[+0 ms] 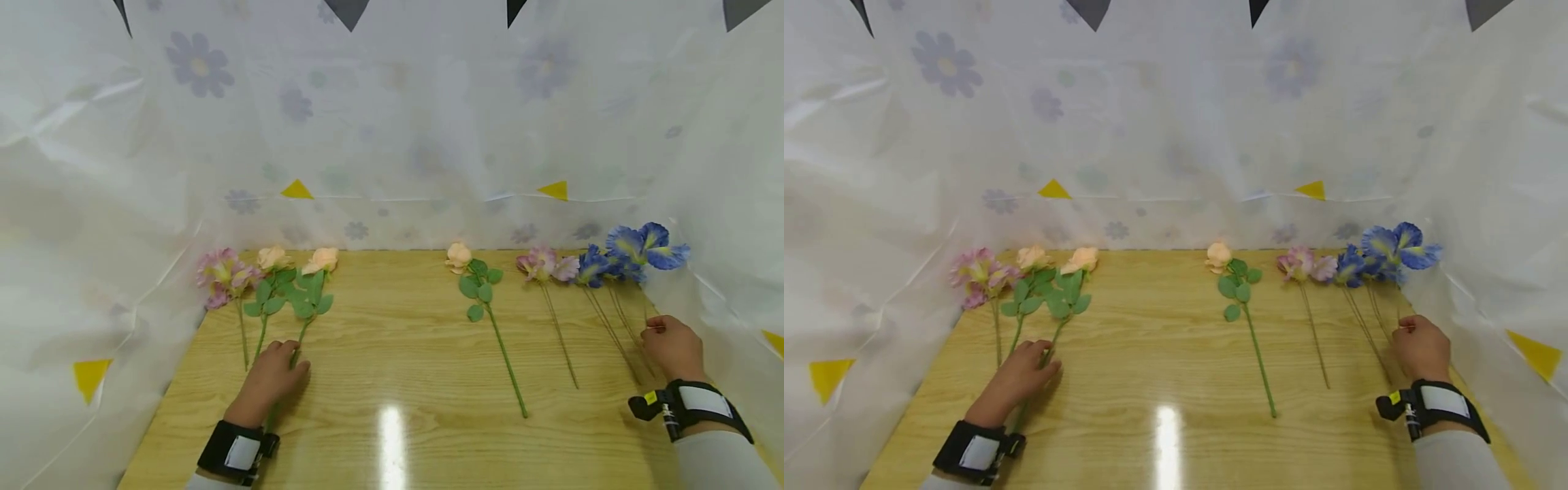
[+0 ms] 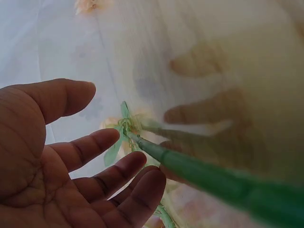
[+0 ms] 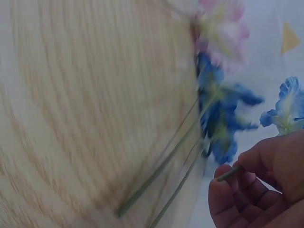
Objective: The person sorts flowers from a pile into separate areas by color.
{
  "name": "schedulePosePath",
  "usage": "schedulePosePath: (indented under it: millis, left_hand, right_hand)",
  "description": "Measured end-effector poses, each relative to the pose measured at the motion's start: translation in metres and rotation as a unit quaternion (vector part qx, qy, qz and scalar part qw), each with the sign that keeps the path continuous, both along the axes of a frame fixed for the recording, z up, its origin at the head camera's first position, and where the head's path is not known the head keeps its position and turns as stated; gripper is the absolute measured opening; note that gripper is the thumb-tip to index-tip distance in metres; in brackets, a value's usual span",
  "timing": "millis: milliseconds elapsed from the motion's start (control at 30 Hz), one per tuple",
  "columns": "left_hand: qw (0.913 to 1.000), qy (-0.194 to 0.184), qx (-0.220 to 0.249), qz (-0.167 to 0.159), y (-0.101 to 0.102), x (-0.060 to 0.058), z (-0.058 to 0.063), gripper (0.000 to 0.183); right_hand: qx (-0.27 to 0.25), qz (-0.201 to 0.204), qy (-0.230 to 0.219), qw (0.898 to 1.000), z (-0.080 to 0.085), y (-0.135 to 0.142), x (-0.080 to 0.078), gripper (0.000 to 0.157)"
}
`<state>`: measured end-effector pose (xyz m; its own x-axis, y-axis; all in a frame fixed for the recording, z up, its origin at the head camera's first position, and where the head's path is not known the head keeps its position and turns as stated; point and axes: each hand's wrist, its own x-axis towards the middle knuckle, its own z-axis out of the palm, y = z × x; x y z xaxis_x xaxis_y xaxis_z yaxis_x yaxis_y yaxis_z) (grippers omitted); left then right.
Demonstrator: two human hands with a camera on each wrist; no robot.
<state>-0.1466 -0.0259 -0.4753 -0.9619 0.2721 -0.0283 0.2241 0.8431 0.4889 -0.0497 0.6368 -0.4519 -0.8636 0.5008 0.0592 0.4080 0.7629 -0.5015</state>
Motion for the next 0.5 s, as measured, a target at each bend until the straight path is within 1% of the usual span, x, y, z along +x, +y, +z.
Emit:
schedulePosePath:
  millis: [133, 267, 367, 500]
  left_hand:
    - [0.9998, -0.014, -0.010, -0.001, 0.000, -0.002, 0.000, 0.048]
    - [0.9997, -0.021, -0.014, -0.003, 0.000, -0.007, 0.001, 0.049]
    - [0.9995, -0.029, -0.012, -0.005, 0.000, -0.012, 0.002, 0.050]
    - [0.9993, -0.033, -0.014, -0.005, 0.004, -0.022, 0.002, 0.048]
  right_hand:
    - [0.014, 0.011, 0.005, 1.000, -0.004, 0.006, 0.001, 0.037]
    - [0.006, 0.041, -0.021, 0.999, -0.012, 0.008, -0.002, 0.038]
    - [0.015, 0.065, -0.046, 0.997, -0.019, 0.008, -0.004, 0.037]
    - [0.029, 0.073, -0.048, 0.996, -0.023, 0.008, -0.005, 0.035]
